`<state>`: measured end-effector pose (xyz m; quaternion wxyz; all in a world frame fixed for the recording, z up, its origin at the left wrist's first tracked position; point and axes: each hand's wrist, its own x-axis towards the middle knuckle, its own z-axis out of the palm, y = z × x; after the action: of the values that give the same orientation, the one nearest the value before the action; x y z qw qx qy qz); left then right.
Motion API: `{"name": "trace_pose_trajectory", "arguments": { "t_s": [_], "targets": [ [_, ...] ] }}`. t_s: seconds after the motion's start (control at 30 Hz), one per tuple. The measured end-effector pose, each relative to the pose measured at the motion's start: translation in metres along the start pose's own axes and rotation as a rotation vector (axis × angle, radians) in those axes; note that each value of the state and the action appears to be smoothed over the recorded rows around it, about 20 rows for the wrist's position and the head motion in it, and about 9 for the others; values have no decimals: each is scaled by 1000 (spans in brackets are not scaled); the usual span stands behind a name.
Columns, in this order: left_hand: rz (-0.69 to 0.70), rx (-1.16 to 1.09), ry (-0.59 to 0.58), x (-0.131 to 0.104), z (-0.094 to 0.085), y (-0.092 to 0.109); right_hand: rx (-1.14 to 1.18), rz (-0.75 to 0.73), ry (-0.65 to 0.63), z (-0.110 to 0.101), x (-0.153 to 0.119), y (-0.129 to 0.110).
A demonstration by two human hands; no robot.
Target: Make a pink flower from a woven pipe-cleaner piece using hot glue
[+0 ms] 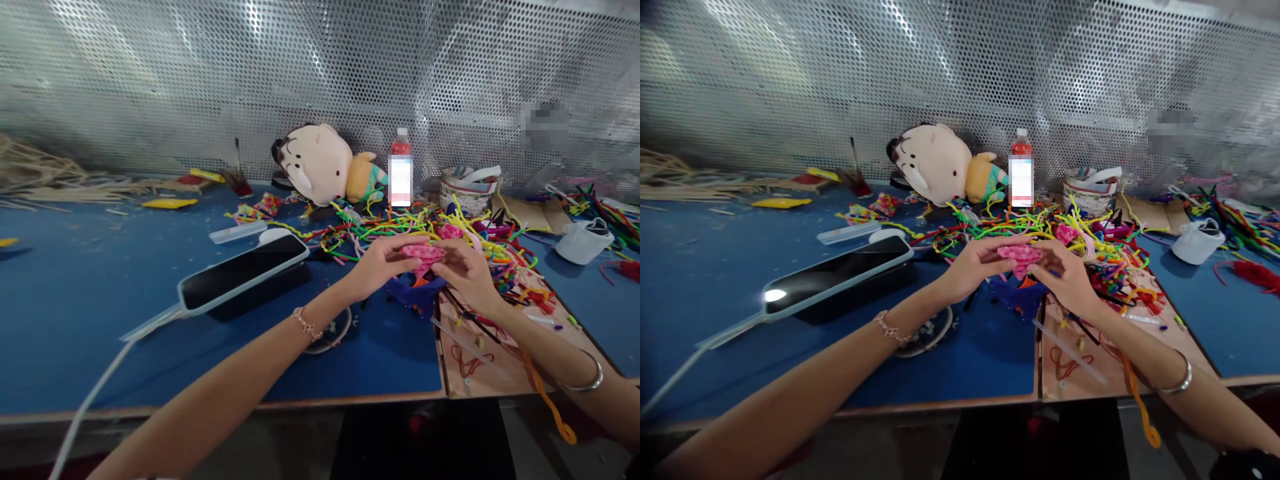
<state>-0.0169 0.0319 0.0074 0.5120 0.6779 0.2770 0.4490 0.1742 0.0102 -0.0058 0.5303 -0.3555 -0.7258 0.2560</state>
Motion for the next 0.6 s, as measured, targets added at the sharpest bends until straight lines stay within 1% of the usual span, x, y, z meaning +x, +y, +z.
{"name": "trace_pose_trajectory", "arguments": {
  "t_s": [0.07, 0.2, 0.3, 0.4, 0.47, 0.53, 0.6],
  "targets": [
    [24, -16, 4, -3, 1, -4, -16, 17, -34, 2, -1, 1],
    [66, -81, -59, -7, 3, -7, -15, 12, -78, 6, -4, 1],
    [95, -75, -81, -7, 5, -9, 25, 3, -95, 9, -5, 1],
    [140, -50, -63, -8, 4, -11, 67, -45, -102, 10, -6, 1],
    [178, -5, -37, -10, 4, -11, 50, -92, -96, 10, -6, 0],
    [238, 81, 2, -12, 4, -9, 14, -109, -93, 9, -6, -2],
    [314, 203, 49, -14, 6, -6, -12, -91, -91, 7, -7, -4]
  ]
}}
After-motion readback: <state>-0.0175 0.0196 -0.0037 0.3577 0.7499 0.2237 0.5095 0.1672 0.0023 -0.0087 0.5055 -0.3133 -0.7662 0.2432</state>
